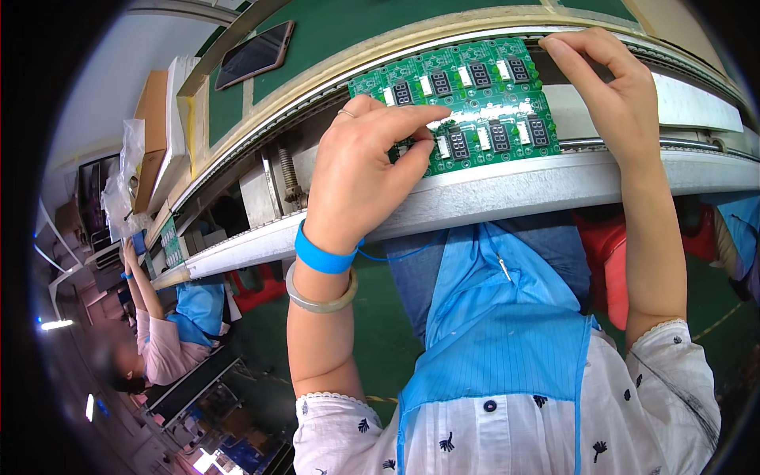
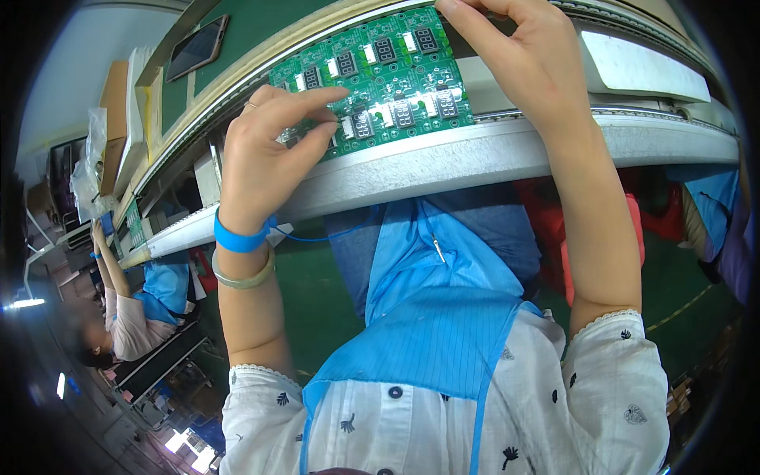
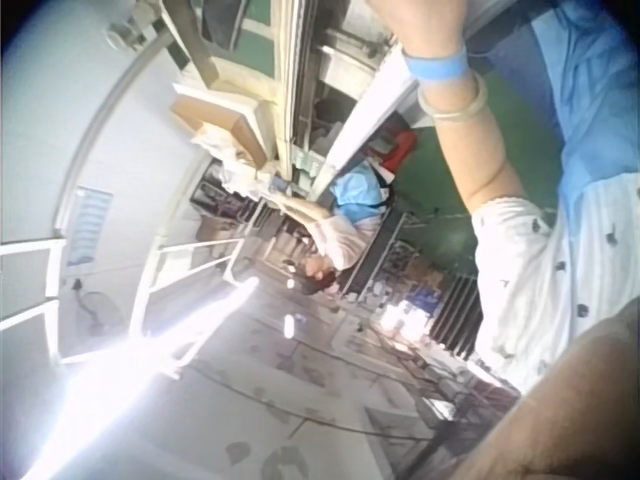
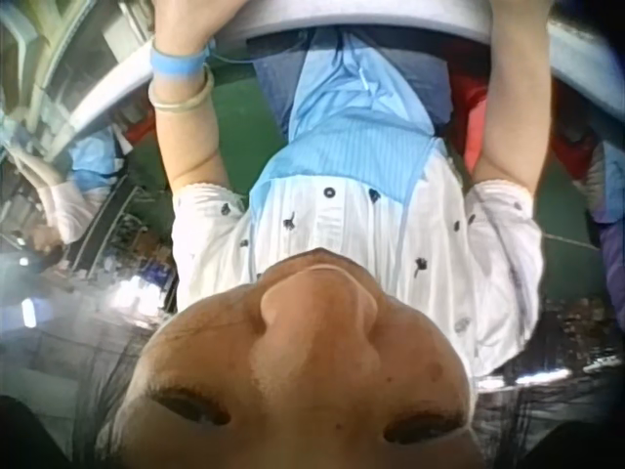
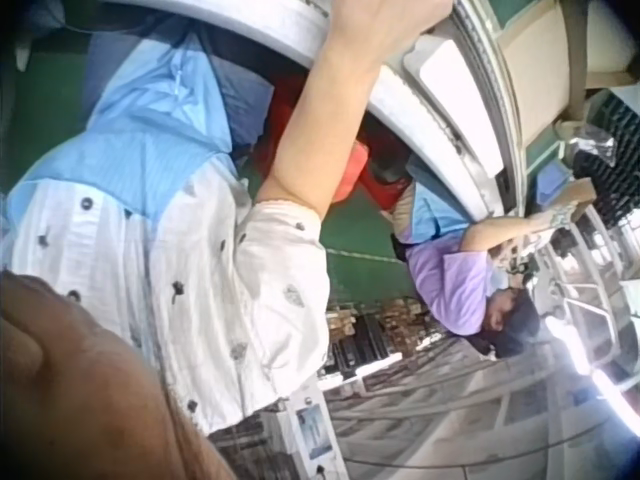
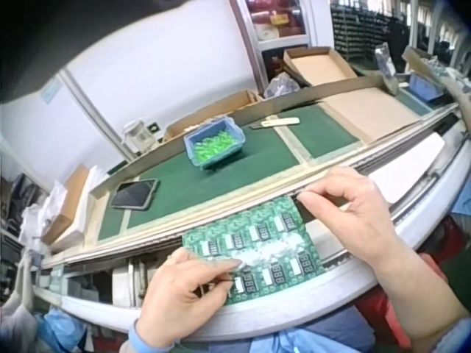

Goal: Manually insert electronic components into a printed circuit board on an assembly line.

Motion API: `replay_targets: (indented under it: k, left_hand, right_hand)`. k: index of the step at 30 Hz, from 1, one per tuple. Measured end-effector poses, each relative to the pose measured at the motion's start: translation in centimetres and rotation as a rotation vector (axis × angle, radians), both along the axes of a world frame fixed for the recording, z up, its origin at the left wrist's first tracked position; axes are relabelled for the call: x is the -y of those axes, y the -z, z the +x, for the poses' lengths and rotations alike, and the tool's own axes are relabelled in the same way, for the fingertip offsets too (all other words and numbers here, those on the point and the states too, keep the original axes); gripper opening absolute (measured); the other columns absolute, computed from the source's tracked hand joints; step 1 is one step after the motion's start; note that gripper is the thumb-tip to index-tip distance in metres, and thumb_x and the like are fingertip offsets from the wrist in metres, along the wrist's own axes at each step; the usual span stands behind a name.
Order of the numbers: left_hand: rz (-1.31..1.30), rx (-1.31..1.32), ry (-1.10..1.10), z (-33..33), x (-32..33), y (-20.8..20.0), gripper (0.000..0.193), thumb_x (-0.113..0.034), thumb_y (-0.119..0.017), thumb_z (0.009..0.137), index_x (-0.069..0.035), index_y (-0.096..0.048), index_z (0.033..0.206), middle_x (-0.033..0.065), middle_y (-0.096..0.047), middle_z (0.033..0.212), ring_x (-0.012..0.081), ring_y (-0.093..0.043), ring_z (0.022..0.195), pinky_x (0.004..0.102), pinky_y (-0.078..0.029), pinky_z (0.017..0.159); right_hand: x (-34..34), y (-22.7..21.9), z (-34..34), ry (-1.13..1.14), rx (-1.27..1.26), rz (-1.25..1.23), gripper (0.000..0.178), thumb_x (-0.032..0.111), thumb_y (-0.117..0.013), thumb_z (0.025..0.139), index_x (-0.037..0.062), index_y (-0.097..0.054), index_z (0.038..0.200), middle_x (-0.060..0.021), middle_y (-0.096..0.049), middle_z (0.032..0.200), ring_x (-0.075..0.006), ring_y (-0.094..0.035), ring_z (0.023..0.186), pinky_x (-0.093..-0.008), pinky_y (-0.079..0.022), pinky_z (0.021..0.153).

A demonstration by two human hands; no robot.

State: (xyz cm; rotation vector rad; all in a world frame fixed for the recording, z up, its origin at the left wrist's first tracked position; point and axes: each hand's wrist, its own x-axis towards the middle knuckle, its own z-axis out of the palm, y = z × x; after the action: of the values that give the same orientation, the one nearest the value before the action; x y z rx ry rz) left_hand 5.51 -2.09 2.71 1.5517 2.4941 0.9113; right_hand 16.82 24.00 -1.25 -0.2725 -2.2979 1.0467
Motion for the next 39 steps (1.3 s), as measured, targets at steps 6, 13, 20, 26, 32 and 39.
replay_targets:
  k: [6,13,20,26,32,39]
  left_hand:
    - [-0.059,0.041,0.005,-0.1,0.0,-0.4,0.04,0.0,-0.07,0.077,-0.013,-0.078,0.114,0.0027,-0.075,0.086,0.0193,-0.061,0.082,0.0328,-0.052,0.076]
    - [0.016,0.111,0.065,-0.7,-0.3,0.2,0.039,0.0,-0.068,0.077,-0.013,-0.077,0.112,0.0043,-0.073,0.082,0.0238,-0.056,0.071,0.0359,-0.049,0.071]
    - [0.024,0.145,0.082,-1.0,-0.4,0.3,0.039,0.0,-0.067,0.076,-0.013,-0.078,0.111,0.0043,-0.072,0.081,0.0229,-0.059,0.074,0.0354,-0.05,0.072]
    - [-0.001,0.202,0.072,-1.2,-0.4,0.1,0.038,-0.001,-0.067,0.075,-0.013,-0.079,0.11,0.0036,-0.071,0.079,0.0212,-0.06,0.074,0.0336,-0.051,0.071]
    - [-0.1,0.238,0.083,-1.5,-0.2,-0.4,0.041,0.0,-0.07,0.079,-0.013,-0.077,0.117,0.0057,-0.071,0.089,0.0154,-0.066,0.083,0.0304,-0.055,0.08]
    - [-0.099,0.28,0.07,-1.4,-0.3,-0.4,0.041,0.001,-0.07,0.08,-0.012,-0.076,0.119,0.0047,-0.07,0.089,0.014,-0.066,0.083,0.0293,-0.054,0.081]
  right_hand:
    - [0.0,0.1,0.2,0.002,0.011,0.03,0.016,0.017,-0.072,0.096,0.0044,-0.077,0.105,-0.0019,-0.072,0.1,-0.0107,-0.066,0.093,-0.0228,-0.049,0.085]
    - [-0.2,0.2,0.1,-0.038,0.003,0.037,0.016,0.017,-0.072,0.096,0.0045,-0.077,0.105,-0.0016,-0.071,0.099,-0.011,-0.066,0.093,-0.023,-0.049,0.085]
    - [-0.1,0.1,0.1,-0.063,0.01,0.019,0.017,0.016,-0.071,0.097,0.003,-0.076,0.106,-0.0026,-0.07,0.099,-0.0122,-0.067,0.094,-0.0237,-0.051,0.084]
    - [-0.2,0.1,0.2,-0.09,0.017,0.048,0.018,0.016,-0.071,0.097,0.0022,-0.076,0.107,-0.0034,-0.07,0.099,-0.0128,-0.067,0.094,-0.0246,-0.051,0.084]
    - [-0.1,0.0,0.1,-0.096,0.029,0.049,0.018,0.016,-0.07,0.097,0.0017,-0.075,0.107,-0.0042,-0.07,0.099,-0.0135,-0.067,0.094,-0.0252,-0.052,0.085]
    - [-0.2,0.1,0.1,-0.108,0.026,0.041,0.019,0.016,-0.07,0.098,0.0009,-0.075,0.108,-0.0048,-0.07,0.1,-0.0142,-0.067,0.095,-0.0257,-0.052,0.085]
